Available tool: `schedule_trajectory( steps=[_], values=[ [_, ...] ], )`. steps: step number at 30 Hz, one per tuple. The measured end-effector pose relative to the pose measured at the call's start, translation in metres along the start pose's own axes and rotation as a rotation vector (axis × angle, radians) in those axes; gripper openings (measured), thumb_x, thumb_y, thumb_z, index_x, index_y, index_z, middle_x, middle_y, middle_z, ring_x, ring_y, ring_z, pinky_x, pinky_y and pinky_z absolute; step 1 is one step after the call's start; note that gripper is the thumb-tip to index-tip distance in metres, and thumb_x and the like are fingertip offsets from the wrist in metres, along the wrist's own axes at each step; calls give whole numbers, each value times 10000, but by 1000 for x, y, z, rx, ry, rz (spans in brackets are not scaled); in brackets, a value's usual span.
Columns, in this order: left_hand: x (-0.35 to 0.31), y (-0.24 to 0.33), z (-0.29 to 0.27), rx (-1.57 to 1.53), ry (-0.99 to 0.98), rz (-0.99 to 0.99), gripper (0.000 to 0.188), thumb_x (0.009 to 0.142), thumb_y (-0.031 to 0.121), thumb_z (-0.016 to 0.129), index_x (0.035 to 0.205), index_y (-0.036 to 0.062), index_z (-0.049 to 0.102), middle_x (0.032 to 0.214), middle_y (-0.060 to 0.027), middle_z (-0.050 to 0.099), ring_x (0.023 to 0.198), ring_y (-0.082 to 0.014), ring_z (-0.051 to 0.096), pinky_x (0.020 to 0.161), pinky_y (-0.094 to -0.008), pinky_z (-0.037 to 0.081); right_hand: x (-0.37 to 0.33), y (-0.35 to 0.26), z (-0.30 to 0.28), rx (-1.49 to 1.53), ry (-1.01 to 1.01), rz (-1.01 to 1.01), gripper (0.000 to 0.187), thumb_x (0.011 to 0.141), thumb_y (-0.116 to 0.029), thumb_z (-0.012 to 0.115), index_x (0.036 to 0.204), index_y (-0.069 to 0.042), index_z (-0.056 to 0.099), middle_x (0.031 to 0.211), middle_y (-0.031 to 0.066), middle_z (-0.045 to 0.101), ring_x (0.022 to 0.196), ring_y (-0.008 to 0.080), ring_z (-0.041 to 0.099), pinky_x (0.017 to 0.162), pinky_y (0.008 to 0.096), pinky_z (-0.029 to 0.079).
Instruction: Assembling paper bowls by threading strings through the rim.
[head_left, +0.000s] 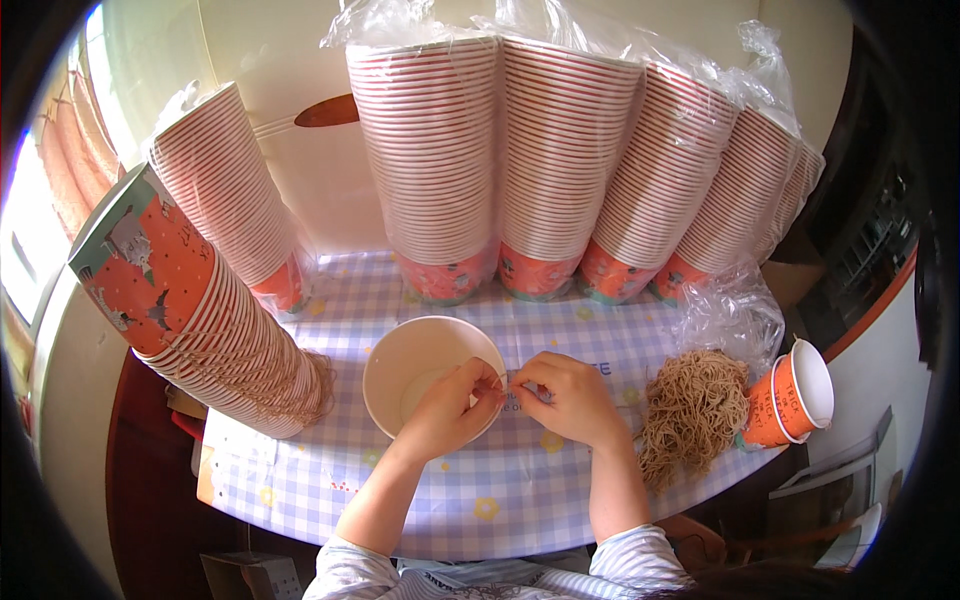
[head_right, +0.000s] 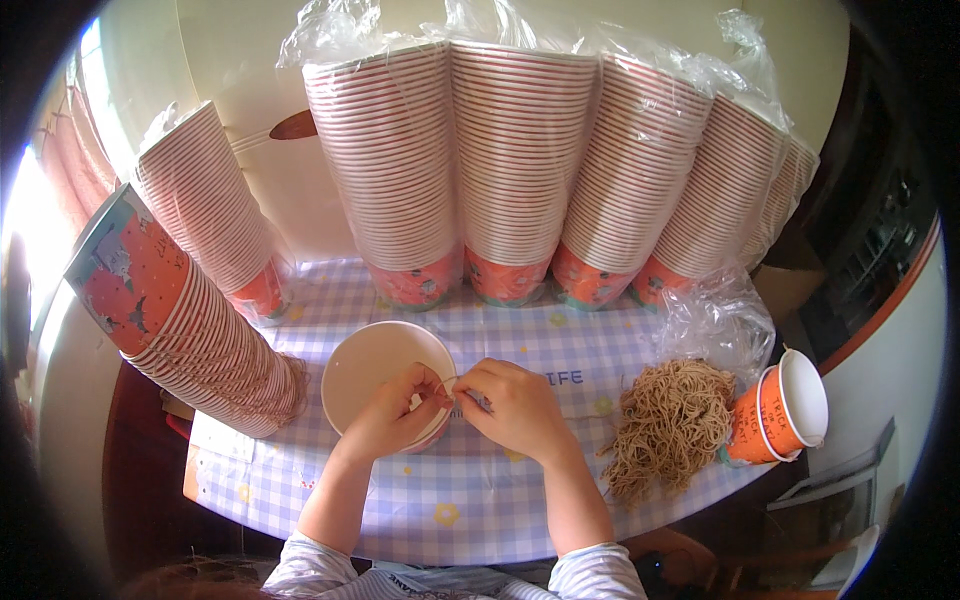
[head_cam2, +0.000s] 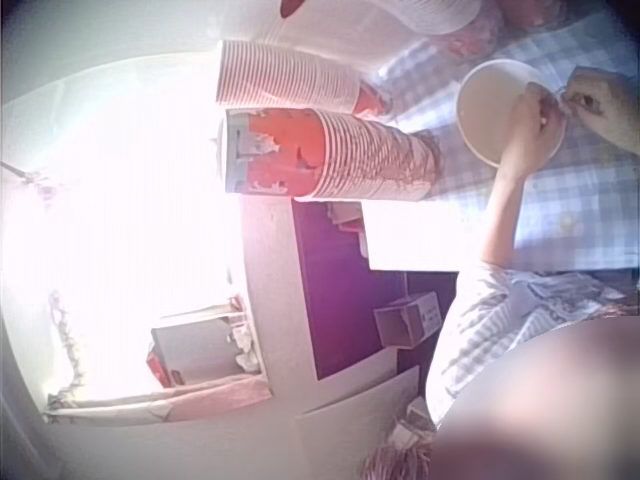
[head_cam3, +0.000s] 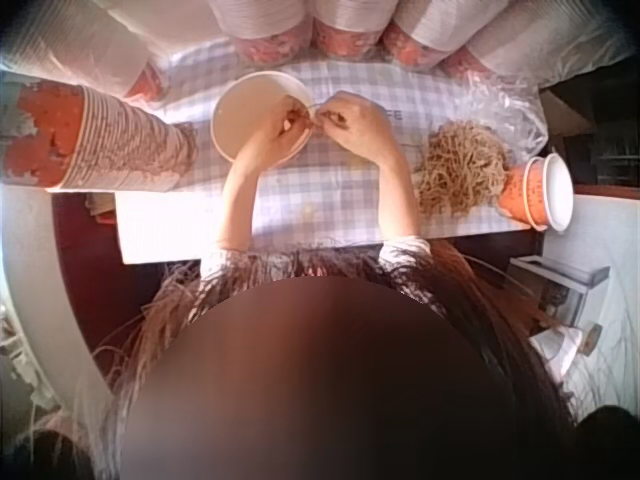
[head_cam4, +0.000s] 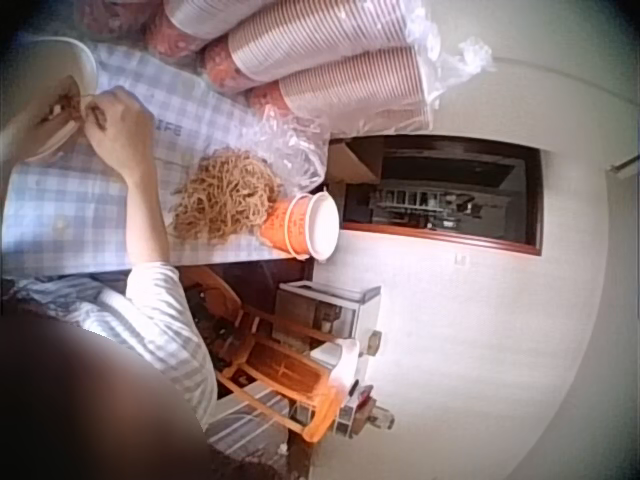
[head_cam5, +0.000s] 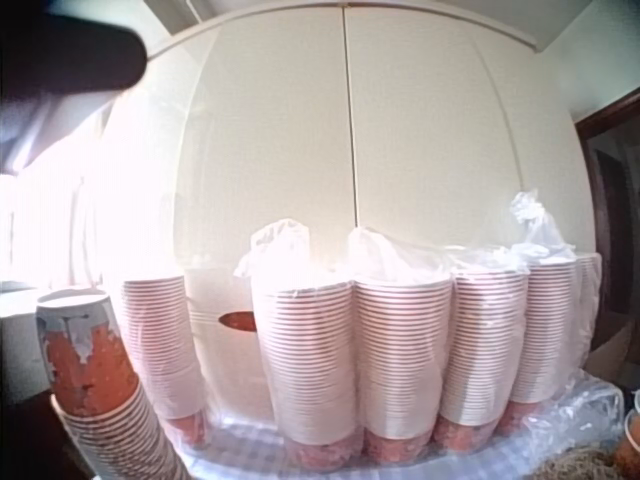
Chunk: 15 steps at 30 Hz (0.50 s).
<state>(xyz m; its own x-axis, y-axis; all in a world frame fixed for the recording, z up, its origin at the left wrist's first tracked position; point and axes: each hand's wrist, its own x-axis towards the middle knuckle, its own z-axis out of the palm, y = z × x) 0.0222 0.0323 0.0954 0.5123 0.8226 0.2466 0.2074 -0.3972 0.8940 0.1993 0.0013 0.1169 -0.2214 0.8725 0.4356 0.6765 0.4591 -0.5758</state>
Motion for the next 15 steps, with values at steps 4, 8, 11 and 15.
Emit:
schedule_trajectory(
  steps=[4, 8, 11, 15],
  values=[
    [1, 3, 0, -14, 10, -18, 143, 789, 65, 607, 877, 19, 505, 764, -85, 593, 666, -159, 587, 581, -277, 456, 0, 0, -1, 6, 7, -1, 116, 695, -79, 648, 808, -70, 625, 775, 58, 610, 644, 222, 594, 555, 298, 469],
    [0, -10, 2, -121, 75, 7, 162, 789, 60, 621, 915, 19, 528, 760, -66, 605, 660, -121, 581, 593, -254, 461, 0, 3, 0, 7, -25, 9, 134, 707, -89, 645, 841, -79, 634, 784, 59, 615, 634, 222, 593, 545, 294, 465],
    [3, -11, 3, -137, 115, -16, 170, 792, 53, 618, 943, 25, 545, 779, -67, 615, 678, -121, 588, 611, -250, 469, -2, 2, -5, 46, -21, 53, 144, 713, -87, 637, 858, -84, 638, 781, 61, 617, 622, 226, 593, 541, 295, 462],
    [3, -10, 0, -3, 207, 96, 161, 801, 46, 607, 952, 22, 556, 805, -65, 625, 691, -118, 591, 628, -243, 476, -1, 1, -6, 28, -31, 28, 142, 719, -80, 630, 861, -82, 637, 770, 62, 617, 610, 220, 592, 541, 296, 462]
  ],
)
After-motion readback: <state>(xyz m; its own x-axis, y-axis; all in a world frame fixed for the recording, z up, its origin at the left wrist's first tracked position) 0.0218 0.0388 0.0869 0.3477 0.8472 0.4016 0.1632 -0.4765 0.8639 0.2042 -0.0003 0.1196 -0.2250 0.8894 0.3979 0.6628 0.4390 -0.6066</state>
